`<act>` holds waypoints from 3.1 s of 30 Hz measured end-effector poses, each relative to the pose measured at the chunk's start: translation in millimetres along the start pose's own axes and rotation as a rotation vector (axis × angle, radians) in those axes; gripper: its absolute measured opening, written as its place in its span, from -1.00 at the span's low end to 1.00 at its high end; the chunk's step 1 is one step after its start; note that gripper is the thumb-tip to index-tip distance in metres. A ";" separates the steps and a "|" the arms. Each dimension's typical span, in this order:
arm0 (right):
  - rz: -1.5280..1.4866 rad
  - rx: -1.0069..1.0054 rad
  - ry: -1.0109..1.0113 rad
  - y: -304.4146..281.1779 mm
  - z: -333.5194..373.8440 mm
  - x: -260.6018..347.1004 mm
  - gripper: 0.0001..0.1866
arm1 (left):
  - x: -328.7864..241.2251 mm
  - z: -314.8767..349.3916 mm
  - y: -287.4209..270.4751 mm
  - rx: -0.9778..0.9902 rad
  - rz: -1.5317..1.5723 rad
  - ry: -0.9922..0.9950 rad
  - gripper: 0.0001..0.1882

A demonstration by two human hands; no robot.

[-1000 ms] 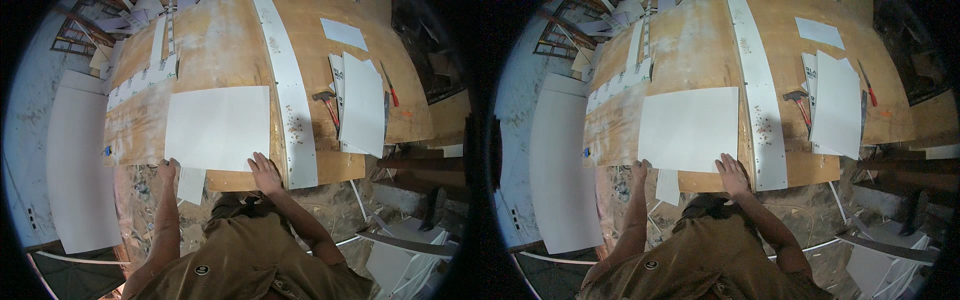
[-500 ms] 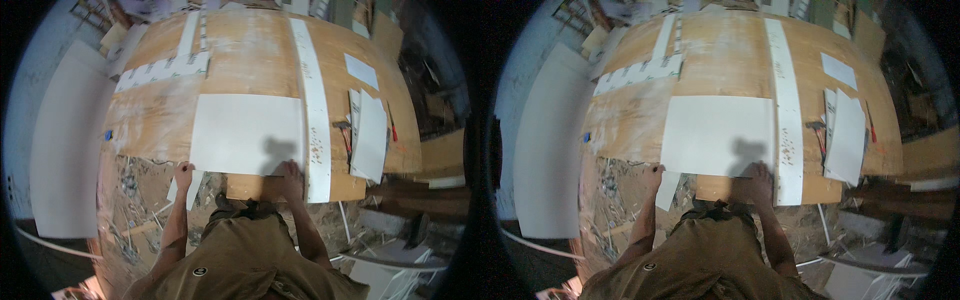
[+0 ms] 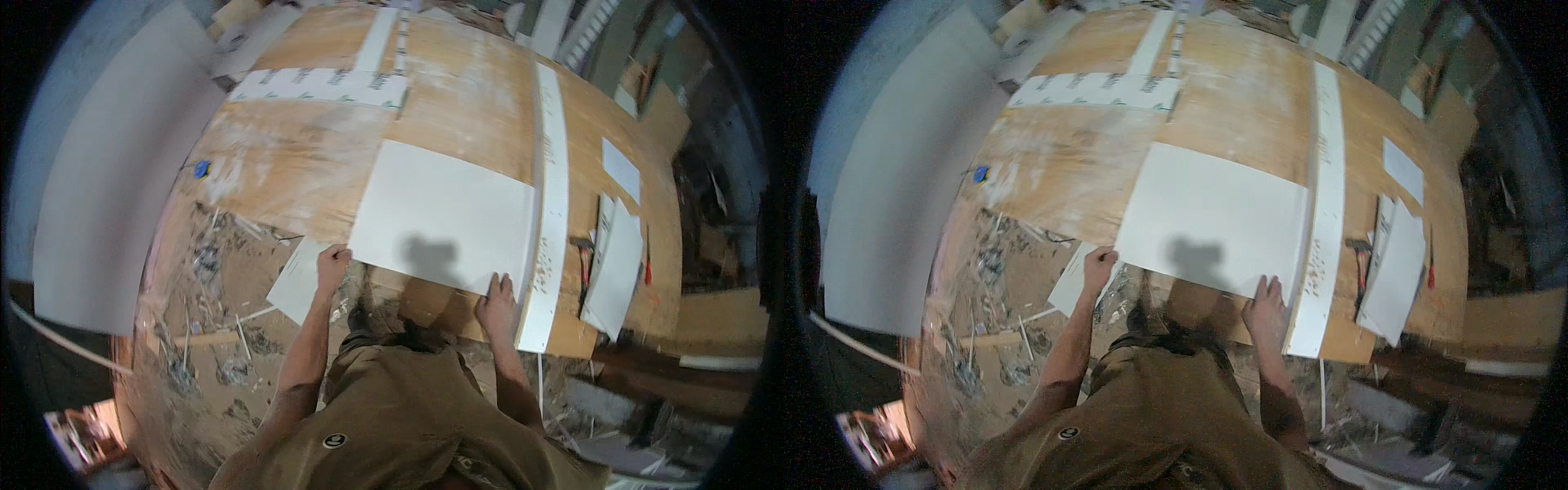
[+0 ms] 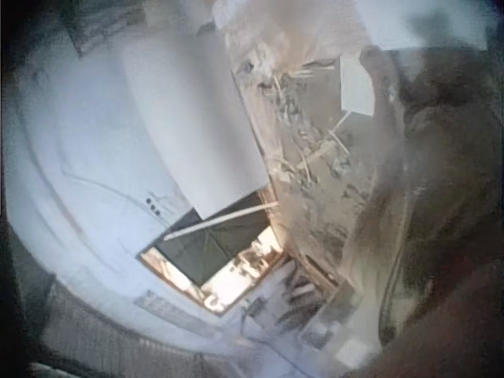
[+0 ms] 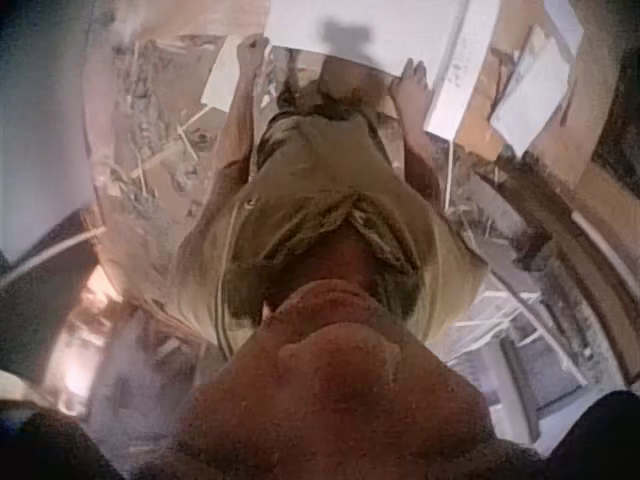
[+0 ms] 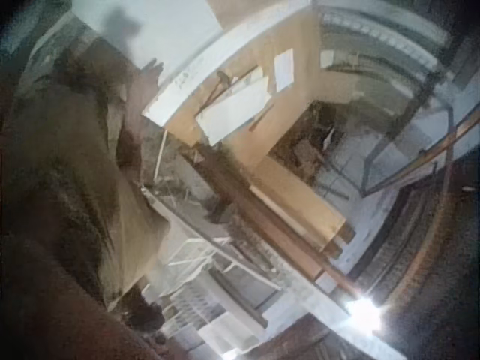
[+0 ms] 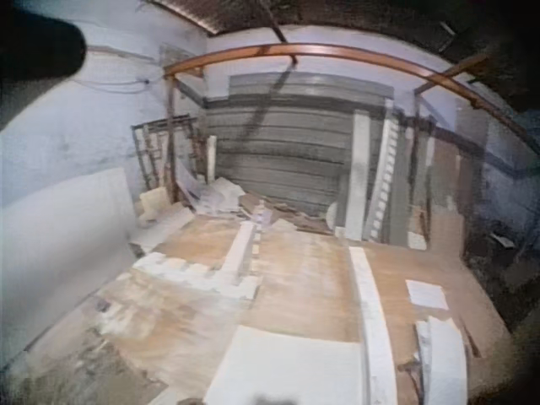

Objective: The person organizes pieces of white board on a table and then hammers a long wooden strip onto another wooden component.

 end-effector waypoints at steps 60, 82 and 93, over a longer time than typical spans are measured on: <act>-0.019 -0.225 -0.292 28.4 -146.6 46.9 -0.35 | -155.1 -79.2 340.7 0.621 -0.860 0.889 -0.33; -0.023 -0.124 -0.272 25.5 -337.6 44.2 -0.45 | -172.5 -234.7 455.0 0.536 -0.838 0.961 -0.39; 0.036 -0.147 -0.296 48.6 -444.6 40.1 -0.38 | -176.1 -327.0 514.2 0.526 -0.854 0.938 -0.39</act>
Point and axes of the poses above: each hand's wrist, its own z-axis away from the middle knuckle, its own y-axis out of the palm, x = y × z, the point moved 10 cm from there along -z, towards the middle knuckle, and after that the axes turned 8 degrees about -x, right-handed, at the moved point
